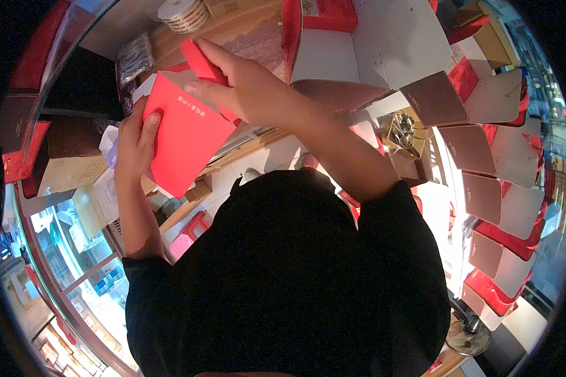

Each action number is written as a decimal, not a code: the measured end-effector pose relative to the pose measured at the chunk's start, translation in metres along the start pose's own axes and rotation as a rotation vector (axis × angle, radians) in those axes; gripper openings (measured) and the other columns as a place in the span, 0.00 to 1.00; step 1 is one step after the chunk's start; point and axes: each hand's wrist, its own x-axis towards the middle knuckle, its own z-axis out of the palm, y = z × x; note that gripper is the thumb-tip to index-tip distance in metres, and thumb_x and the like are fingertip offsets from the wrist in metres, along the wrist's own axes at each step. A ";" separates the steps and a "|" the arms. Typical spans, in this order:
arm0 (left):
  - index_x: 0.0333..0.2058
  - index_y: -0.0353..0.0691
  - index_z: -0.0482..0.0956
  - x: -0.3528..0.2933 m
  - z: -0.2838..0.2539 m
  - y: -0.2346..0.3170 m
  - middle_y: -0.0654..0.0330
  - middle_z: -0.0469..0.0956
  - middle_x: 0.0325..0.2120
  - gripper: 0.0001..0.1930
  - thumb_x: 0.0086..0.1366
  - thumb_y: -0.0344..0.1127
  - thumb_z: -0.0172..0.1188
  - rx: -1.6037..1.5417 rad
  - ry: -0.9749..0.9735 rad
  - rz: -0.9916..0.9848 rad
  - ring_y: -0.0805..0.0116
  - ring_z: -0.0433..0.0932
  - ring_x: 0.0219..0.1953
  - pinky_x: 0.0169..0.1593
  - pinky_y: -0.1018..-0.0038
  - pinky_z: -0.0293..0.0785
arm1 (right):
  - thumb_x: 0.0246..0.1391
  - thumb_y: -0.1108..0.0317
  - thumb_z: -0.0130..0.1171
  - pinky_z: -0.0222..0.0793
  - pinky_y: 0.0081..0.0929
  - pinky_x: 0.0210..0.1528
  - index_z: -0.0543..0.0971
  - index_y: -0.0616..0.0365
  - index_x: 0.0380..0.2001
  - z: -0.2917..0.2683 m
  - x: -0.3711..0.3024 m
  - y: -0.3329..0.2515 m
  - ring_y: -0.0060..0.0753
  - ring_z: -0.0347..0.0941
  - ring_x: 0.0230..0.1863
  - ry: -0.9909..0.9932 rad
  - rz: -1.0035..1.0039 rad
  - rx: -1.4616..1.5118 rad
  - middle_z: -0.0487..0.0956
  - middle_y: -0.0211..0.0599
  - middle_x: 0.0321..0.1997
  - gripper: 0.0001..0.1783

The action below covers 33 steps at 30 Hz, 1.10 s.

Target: The person folds flat red cardboard sheets into small rectangular boxes by hand. They repeatedly fold the sides and flaps to form the box structure and then place the finished boxes into a larger white cardboard container on the table.

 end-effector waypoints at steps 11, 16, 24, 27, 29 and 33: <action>0.43 0.39 0.73 0.002 0.002 0.003 0.47 0.79 0.29 0.21 0.62 0.51 0.52 0.099 -0.007 0.040 0.49 0.79 0.35 0.39 0.63 0.72 | 0.62 0.58 0.45 0.60 0.28 0.55 0.54 0.54 0.64 0.013 -0.009 0.011 0.34 0.64 0.55 0.018 -0.035 0.084 0.67 0.48 0.56 0.30; 0.44 0.40 0.73 0.003 0.003 0.004 0.47 0.79 0.30 0.22 0.61 0.52 0.52 0.108 -0.014 0.049 0.49 0.78 0.35 0.40 0.63 0.71 | 0.60 0.65 0.45 0.63 0.26 0.52 0.58 0.55 0.62 0.017 -0.008 0.016 0.30 0.66 0.51 0.074 -0.021 0.234 0.68 0.43 0.53 0.26; 0.44 0.40 0.73 0.000 0.003 0.006 0.47 0.79 0.29 0.24 0.60 0.55 0.53 0.157 -0.023 0.034 0.49 0.78 0.35 0.39 0.62 0.72 | 0.61 0.70 0.42 0.64 0.22 0.51 0.59 0.51 0.62 0.018 -0.010 0.019 0.24 0.65 0.51 0.058 -0.098 0.103 0.68 0.36 0.53 0.25; 0.43 0.40 0.73 0.001 0.003 0.006 0.48 0.79 0.28 0.24 0.60 0.55 0.53 0.176 -0.026 0.030 0.49 0.78 0.34 0.38 0.62 0.72 | 0.62 0.69 0.42 0.63 0.22 0.51 0.60 0.51 0.62 0.021 -0.010 0.019 0.24 0.64 0.51 0.093 -0.100 0.068 0.68 0.36 0.52 0.24; 0.43 0.40 0.73 0.000 0.003 0.007 0.48 0.78 0.28 0.24 0.59 0.55 0.54 0.197 -0.028 0.028 0.49 0.78 0.34 0.37 0.62 0.72 | 0.60 0.67 0.44 0.63 0.26 0.53 0.63 0.55 0.59 0.024 -0.009 0.021 0.30 0.65 0.52 0.121 -0.087 0.132 0.68 0.42 0.51 0.22; 0.43 0.41 0.74 -0.002 0.006 0.006 0.49 0.79 0.28 0.24 0.58 0.56 0.55 0.245 -0.022 0.049 0.50 0.79 0.33 0.37 0.62 0.73 | 0.62 0.67 0.44 0.67 0.21 0.46 0.65 0.55 0.55 0.025 -0.005 0.021 0.22 0.68 0.45 0.160 0.040 0.199 0.70 0.35 0.47 0.19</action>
